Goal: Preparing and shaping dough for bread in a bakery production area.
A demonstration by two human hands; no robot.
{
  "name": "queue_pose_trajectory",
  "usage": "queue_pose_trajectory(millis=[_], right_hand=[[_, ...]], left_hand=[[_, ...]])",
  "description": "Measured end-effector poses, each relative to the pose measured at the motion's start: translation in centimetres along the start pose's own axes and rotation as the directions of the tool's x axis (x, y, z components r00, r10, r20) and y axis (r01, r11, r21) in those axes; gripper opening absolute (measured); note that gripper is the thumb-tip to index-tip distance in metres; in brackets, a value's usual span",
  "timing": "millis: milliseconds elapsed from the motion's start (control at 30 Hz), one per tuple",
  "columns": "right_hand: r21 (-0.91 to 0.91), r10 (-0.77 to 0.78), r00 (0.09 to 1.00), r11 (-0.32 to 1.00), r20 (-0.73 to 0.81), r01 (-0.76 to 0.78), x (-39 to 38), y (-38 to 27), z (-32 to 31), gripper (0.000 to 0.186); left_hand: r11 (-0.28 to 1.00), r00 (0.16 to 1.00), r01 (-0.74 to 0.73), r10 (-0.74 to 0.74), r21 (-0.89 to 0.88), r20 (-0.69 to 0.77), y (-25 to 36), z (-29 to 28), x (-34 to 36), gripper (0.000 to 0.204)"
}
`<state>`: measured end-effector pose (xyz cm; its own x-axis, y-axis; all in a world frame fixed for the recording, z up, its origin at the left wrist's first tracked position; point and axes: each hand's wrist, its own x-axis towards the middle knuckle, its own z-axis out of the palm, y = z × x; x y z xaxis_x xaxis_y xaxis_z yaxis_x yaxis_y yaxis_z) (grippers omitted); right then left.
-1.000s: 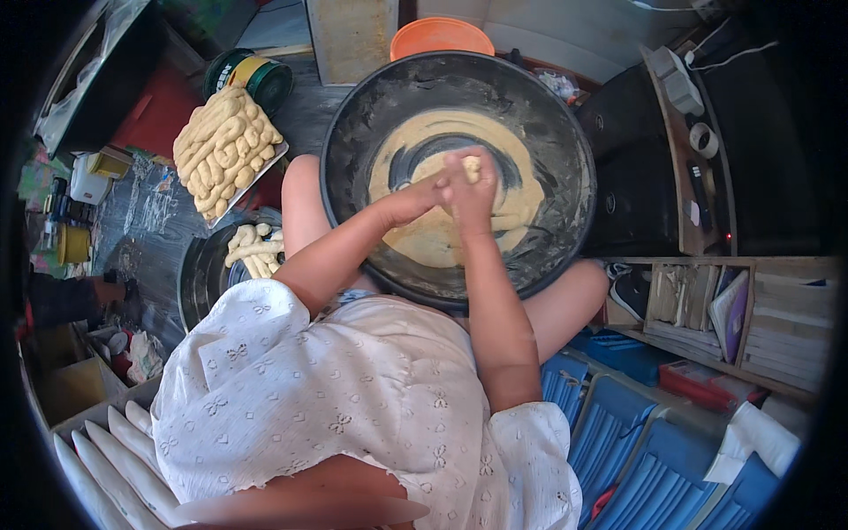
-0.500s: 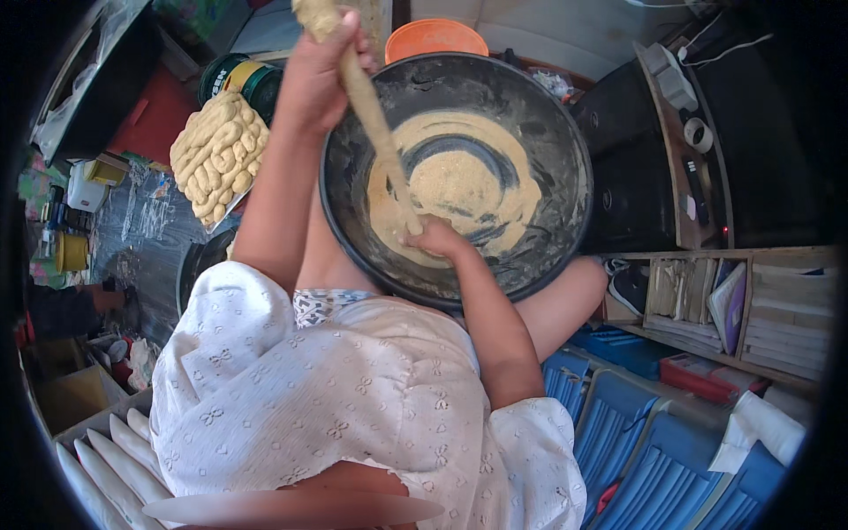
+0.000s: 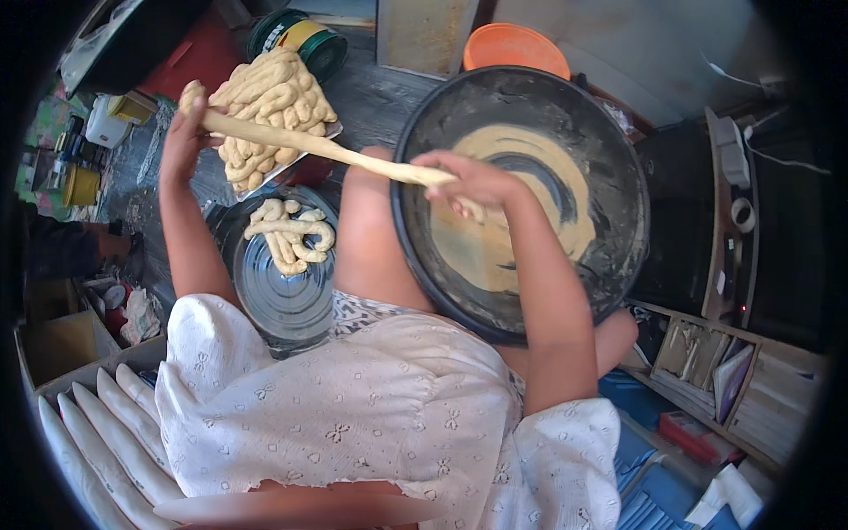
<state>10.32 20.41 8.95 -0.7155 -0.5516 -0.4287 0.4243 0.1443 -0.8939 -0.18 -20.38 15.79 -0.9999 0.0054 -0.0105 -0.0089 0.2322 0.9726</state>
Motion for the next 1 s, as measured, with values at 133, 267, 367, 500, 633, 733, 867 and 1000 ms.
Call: queue_pose_trajectory(millis=[133, 267, 367, 500, 633, 733, 867, 1000], right_hand=[[-0.258, -0.037, 0.969, 0.961, 0.244, 0.102, 12.2, -7.0, 3.3, 0.05], [-0.644, -0.313, 0.899, 0.628, 0.306, 0.438, 27.0, -8.0, 7.1, 0.041], [-0.782, -0.37, 0.897, 0.474, 0.24, 0.405, 35.3, -9.1, 12.0, 0.039], [-0.923, -0.447, 0.875, 0.227, 0.185, 0.311, 40.7, -5.7, 13.7, 0.045], [-0.977, -0.545, 0.828, 0.071, 0.132, 0.202, 41.0, -2.0, 12.4, 0.063], [-0.853, -0.458, 0.877, 0.391, 0.145, 0.346, 38.6, -2.1, 10.9, 0.069], [-0.566, -0.504, 0.857, 0.679, 0.105, 0.468, 38.3, -0.3, 8.3, 0.061], [-0.057, -0.127, 0.987, 0.991, -0.1, 0.122, 37.5, -1.4, 6.1, 0.032]], left_hand=[[0.995, 0.96, 0.086, -0.072, 0.04, -0.27, -3.3, -12.0, 0.3, 0.044], [0.998, 0.855, -0.01, 0.041, 0.064, -0.517, -5.0, -17.5, 0.5, 0.043], [0.991, 0.797, -0.068, 0.123, 0.113, -0.592, -6.2, -19.8, 1.2, 0.042], [0.981, 0.878, -0.085, 0.157, 0.174, -0.453, -9.5, -13.2, 3.5, 0.033], [0.939, 0.983, 0.167, -0.137, 0.3, -0.119, -16.9, -2.9, 4.5, 0.036], [0.777, 0.941, -0.268, 0.339, 0.57, -0.02, -21.6, 1.4, 5.4, 0.045], [0.847, 0.933, -0.242, 0.338, 0.474, -0.127, -21.1, 3.6, 7.3, 0.051], [0.888, 0.917, -0.25, 0.345, 0.386, -0.2, -20.2, 0.3, 6.2, 0.05]])
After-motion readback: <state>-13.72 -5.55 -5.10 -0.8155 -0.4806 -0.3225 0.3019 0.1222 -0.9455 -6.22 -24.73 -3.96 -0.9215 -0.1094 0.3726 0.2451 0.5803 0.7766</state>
